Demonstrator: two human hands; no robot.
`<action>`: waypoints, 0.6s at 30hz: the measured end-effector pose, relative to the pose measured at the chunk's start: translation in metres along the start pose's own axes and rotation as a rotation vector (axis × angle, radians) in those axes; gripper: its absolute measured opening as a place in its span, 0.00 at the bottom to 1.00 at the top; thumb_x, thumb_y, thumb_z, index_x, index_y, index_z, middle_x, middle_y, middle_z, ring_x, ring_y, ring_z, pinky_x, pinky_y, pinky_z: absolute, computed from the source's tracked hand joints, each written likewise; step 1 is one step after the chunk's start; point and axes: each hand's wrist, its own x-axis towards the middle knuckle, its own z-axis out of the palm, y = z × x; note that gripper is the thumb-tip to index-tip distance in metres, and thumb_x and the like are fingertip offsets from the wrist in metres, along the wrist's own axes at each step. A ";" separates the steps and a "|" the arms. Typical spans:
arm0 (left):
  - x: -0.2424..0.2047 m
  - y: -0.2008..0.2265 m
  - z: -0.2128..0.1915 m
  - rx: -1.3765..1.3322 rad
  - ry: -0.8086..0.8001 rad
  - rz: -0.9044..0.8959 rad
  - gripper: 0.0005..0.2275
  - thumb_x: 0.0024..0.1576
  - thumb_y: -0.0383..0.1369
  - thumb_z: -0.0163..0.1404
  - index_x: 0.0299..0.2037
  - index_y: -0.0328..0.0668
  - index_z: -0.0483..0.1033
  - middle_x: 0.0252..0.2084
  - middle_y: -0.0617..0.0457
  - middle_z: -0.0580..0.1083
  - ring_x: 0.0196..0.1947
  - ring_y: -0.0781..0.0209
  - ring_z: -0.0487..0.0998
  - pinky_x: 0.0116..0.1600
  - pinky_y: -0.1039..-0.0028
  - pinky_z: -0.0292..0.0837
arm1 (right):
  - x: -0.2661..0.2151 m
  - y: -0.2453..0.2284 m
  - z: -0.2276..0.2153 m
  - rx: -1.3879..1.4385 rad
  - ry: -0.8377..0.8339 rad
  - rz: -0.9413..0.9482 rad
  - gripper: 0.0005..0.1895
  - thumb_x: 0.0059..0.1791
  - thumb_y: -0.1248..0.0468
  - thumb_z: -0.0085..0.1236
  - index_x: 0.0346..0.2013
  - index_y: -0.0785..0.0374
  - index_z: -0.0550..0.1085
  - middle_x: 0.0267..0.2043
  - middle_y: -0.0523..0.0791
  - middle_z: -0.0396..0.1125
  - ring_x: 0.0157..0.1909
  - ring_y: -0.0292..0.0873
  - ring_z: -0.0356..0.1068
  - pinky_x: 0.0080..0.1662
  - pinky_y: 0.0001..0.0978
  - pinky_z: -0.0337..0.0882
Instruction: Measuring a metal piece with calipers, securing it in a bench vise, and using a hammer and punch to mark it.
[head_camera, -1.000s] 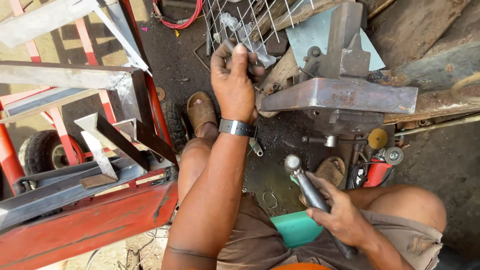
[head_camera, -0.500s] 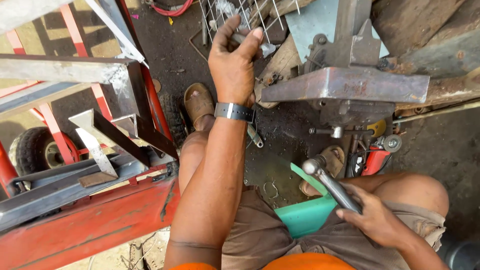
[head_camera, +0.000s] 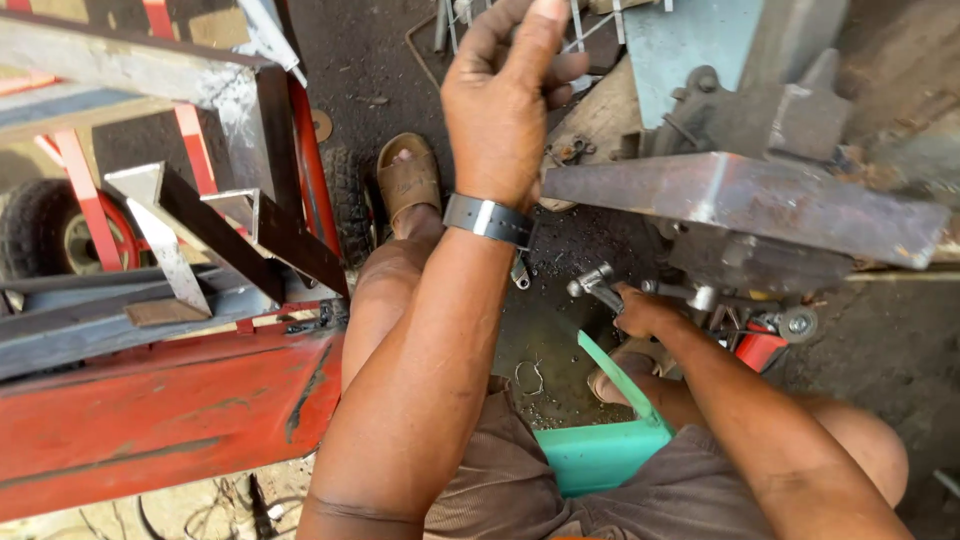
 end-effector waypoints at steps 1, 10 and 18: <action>0.000 0.000 0.003 0.023 -0.006 0.008 0.15 0.52 0.42 0.60 0.43 0.42 0.79 0.35 0.53 0.79 0.29 0.60 0.85 0.29 0.77 0.77 | 0.028 0.013 0.013 0.142 0.002 -0.023 0.36 0.52 0.62 0.60 0.73 0.48 0.57 0.52 0.51 0.69 0.44 0.53 0.73 0.38 0.47 0.73; 0.001 -0.006 0.015 0.112 -0.030 -0.050 0.13 0.52 0.43 0.59 0.39 0.43 0.79 0.31 0.57 0.78 0.30 0.60 0.86 0.29 0.78 0.71 | 0.040 0.036 0.053 0.398 0.058 0.048 0.31 0.57 0.54 0.49 0.76 0.41 0.56 0.58 0.51 0.71 0.55 0.57 0.71 0.53 0.50 0.68; -0.001 -0.012 0.013 0.178 -0.029 -0.081 0.13 0.52 0.41 0.58 0.41 0.41 0.80 0.30 0.54 0.77 0.28 0.59 0.85 0.29 0.77 0.70 | 0.046 0.066 0.116 0.259 -0.043 0.085 0.36 0.59 0.55 0.41 0.80 0.39 0.42 0.71 0.52 0.63 0.57 0.62 0.74 0.55 0.50 0.72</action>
